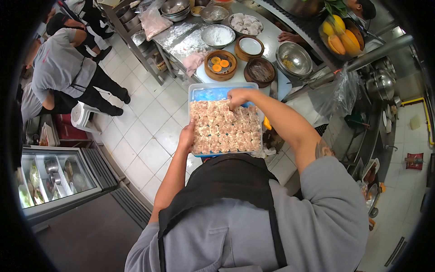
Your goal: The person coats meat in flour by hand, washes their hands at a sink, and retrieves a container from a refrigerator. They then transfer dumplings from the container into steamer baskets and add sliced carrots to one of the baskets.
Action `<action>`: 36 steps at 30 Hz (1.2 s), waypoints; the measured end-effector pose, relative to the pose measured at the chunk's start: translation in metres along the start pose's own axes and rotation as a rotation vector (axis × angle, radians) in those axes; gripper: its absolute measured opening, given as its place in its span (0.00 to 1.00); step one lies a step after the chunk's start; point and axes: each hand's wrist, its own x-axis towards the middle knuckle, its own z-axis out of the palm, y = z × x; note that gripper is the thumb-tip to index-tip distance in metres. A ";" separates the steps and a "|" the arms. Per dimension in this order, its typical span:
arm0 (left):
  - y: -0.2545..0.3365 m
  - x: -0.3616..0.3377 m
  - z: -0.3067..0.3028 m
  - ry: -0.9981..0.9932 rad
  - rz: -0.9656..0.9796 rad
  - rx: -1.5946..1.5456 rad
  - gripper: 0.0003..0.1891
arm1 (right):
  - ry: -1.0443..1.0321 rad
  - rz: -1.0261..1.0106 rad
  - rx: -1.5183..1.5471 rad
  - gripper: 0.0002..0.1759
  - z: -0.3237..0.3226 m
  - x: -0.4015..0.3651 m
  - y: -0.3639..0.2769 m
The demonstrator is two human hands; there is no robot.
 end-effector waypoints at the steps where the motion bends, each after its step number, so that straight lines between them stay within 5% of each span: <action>1: 0.001 -0.001 0.001 0.014 0.002 0.007 0.37 | -0.078 0.021 -0.012 0.41 -0.009 0.002 -0.003; 14: -0.004 0.001 0.001 0.107 0.036 0.160 0.40 | -0.131 0.059 0.114 0.39 -0.001 0.010 -0.011; 23: 0.000 0.000 0.000 0.047 0.010 0.148 0.40 | 0.193 -0.126 -0.175 0.37 0.011 0.001 -0.008; 26: -0.007 0.006 -0.002 0.023 0.013 0.097 0.40 | 0.189 -0.124 -0.042 0.36 0.015 0.013 0.009; 29: -0.009 0.010 -0.003 0.002 0.031 0.068 0.40 | -0.041 0.022 0.428 0.34 0.007 0.015 0.017; 36: 0.008 -0.006 0.004 0.019 -0.020 0.039 0.37 | -0.080 0.035 -0.156 0.32 -0.012 0.016 -0.016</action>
